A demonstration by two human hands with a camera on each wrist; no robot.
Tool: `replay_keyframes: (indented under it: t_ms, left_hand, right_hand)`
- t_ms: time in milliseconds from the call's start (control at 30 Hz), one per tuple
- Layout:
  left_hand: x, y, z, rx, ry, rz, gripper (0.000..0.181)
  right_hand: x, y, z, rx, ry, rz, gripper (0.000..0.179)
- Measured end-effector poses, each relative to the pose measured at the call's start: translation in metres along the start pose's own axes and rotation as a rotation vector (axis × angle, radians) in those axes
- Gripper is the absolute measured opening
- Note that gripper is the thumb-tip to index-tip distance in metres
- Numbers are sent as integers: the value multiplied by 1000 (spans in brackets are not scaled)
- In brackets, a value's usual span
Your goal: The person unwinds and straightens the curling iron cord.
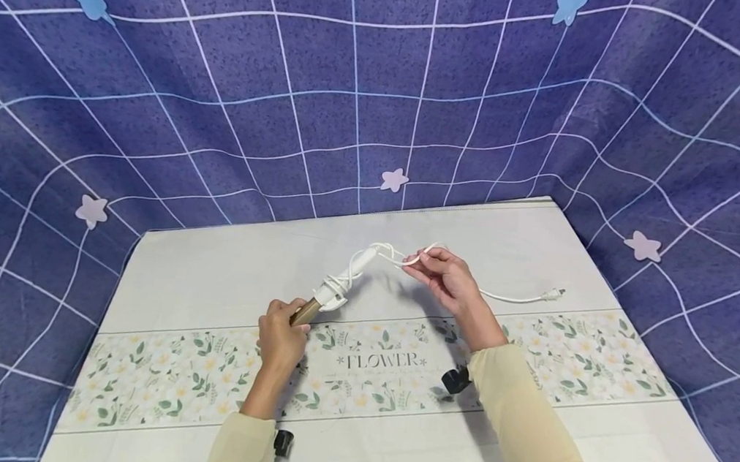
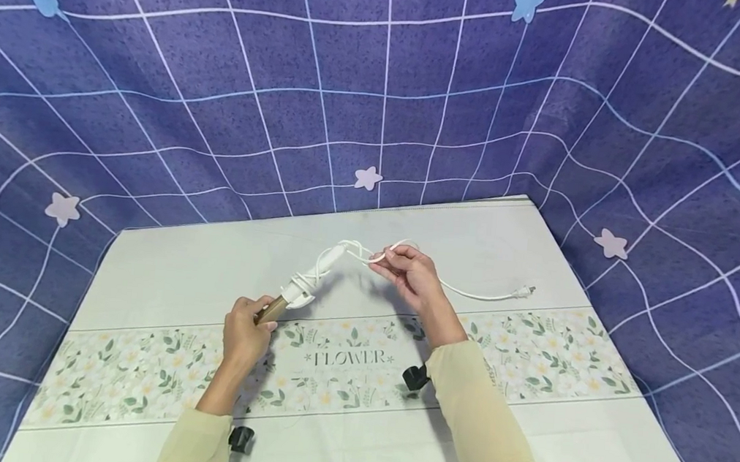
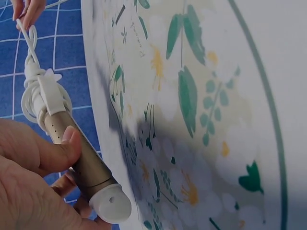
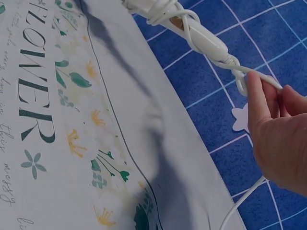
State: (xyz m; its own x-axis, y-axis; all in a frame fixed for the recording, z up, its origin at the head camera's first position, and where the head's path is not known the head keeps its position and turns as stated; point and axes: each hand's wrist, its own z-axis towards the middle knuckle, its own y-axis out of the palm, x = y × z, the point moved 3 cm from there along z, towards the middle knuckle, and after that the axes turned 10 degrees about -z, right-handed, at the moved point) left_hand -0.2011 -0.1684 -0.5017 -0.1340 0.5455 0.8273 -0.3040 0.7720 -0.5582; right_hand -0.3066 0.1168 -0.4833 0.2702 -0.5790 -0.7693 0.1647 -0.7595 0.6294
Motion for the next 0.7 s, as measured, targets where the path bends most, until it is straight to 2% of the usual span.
replay_keyframes:
  t_ms: [267, 433, 600, 700]
  left_hand:
    - [0, -1, -2, -42, 23, -48, 46]
    - [3, -3, -3, -30, 53, -50, 45]
    - [7, -4, -2, -33, 49, -97, 43]
    - [8, -4, 0, -57, 47, -130, 42]
  right_hand:
    - [-4, -8, 0, 14, 94, 53, 15]
    - [-5, -12, 0, 17, 156, 59, 10]
    - [0, -13, 2, 11, 217, 43, 10]
    - [3, -16, 4, 23, 238, 42, 10]
